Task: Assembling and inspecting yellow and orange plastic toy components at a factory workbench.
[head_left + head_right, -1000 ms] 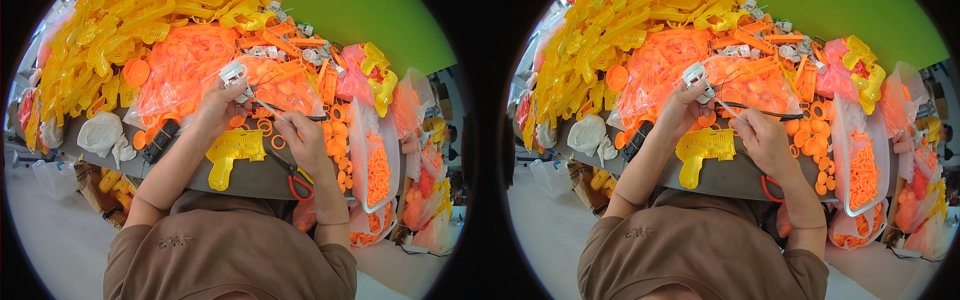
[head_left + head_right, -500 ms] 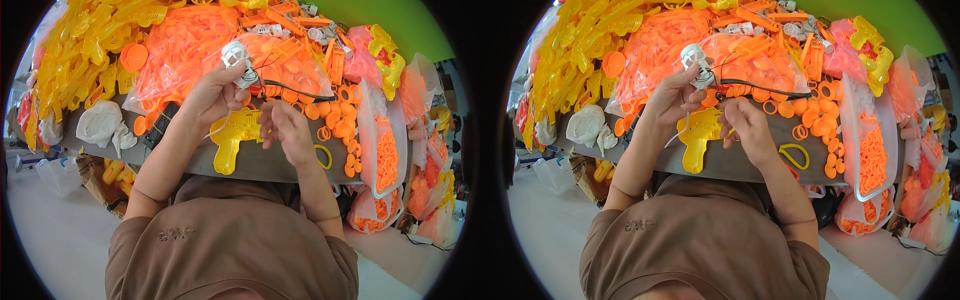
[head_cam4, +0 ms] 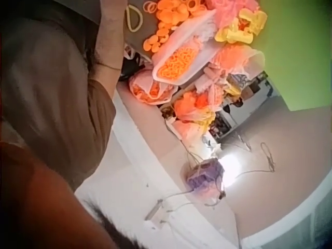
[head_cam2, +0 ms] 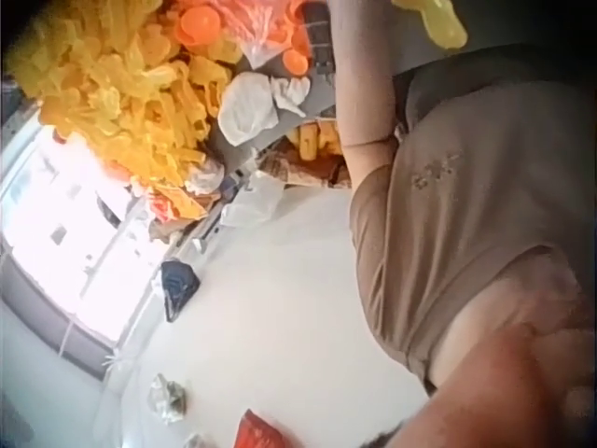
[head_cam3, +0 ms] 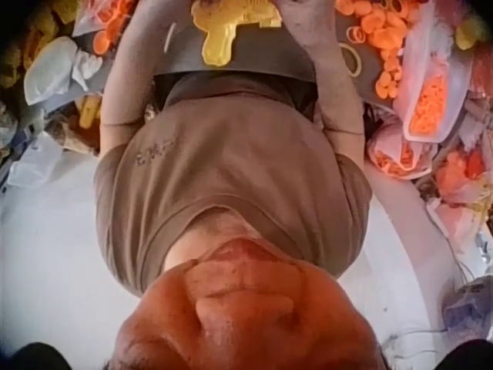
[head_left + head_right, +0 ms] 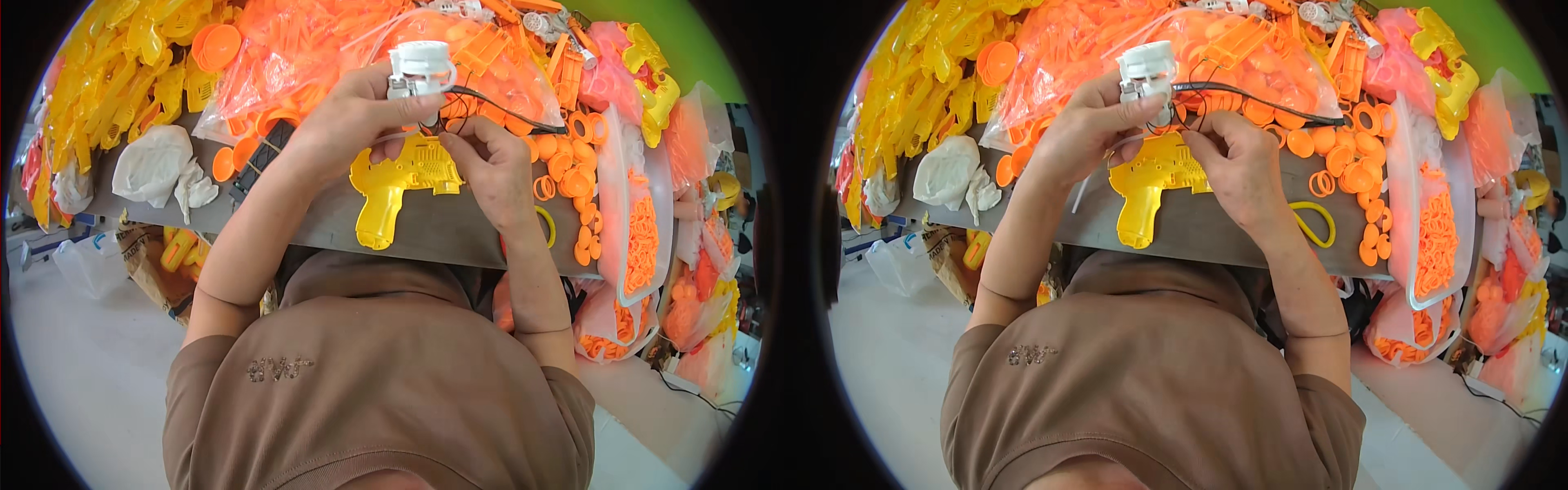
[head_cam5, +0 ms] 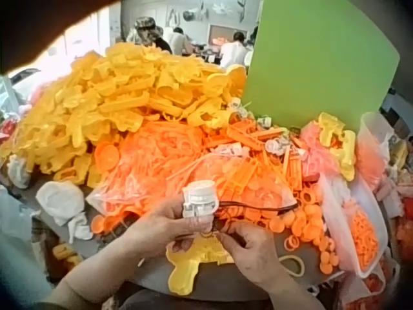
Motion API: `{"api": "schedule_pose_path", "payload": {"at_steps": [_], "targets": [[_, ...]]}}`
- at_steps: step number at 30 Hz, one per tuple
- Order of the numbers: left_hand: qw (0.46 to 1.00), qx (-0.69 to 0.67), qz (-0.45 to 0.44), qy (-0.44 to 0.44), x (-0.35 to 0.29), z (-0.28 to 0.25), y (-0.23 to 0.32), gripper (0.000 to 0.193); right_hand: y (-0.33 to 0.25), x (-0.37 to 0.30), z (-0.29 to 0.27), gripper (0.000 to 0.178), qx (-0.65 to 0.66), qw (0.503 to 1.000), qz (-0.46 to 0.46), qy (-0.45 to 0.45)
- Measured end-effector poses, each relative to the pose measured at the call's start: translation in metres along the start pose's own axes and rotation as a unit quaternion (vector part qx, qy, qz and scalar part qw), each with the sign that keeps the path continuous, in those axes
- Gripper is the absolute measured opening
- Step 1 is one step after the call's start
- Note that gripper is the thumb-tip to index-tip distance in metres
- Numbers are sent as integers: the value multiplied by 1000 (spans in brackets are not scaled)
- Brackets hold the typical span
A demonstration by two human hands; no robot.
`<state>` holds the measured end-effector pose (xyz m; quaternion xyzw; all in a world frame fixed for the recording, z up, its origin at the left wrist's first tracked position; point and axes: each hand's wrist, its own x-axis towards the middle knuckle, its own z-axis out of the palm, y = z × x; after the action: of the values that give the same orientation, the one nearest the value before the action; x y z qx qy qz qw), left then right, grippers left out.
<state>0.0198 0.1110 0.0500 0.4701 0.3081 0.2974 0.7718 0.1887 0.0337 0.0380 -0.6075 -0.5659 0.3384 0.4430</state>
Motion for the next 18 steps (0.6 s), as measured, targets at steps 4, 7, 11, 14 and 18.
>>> {"api": "schedule_pose_path", "payload": {"at_steps": [4,7,11,14,18], "targets": [[987,153,52,8,-8,2,-17,36,6,-15,4,10,8,997,71,-35],[988,146,16,49,-12,-1,-33,36,10,-28,16,10,71,985,157,-16],[992,104,22,71,-21,2,-49,32,31,-40,35,10,29,992,115,43],[988,115,28,94,-24,9,-54,32,40,-45,44,10,44,990,89,98],[990,113,28,83,-24,7,-51,33,45,-50,51,10,32,989,54,134]]}}
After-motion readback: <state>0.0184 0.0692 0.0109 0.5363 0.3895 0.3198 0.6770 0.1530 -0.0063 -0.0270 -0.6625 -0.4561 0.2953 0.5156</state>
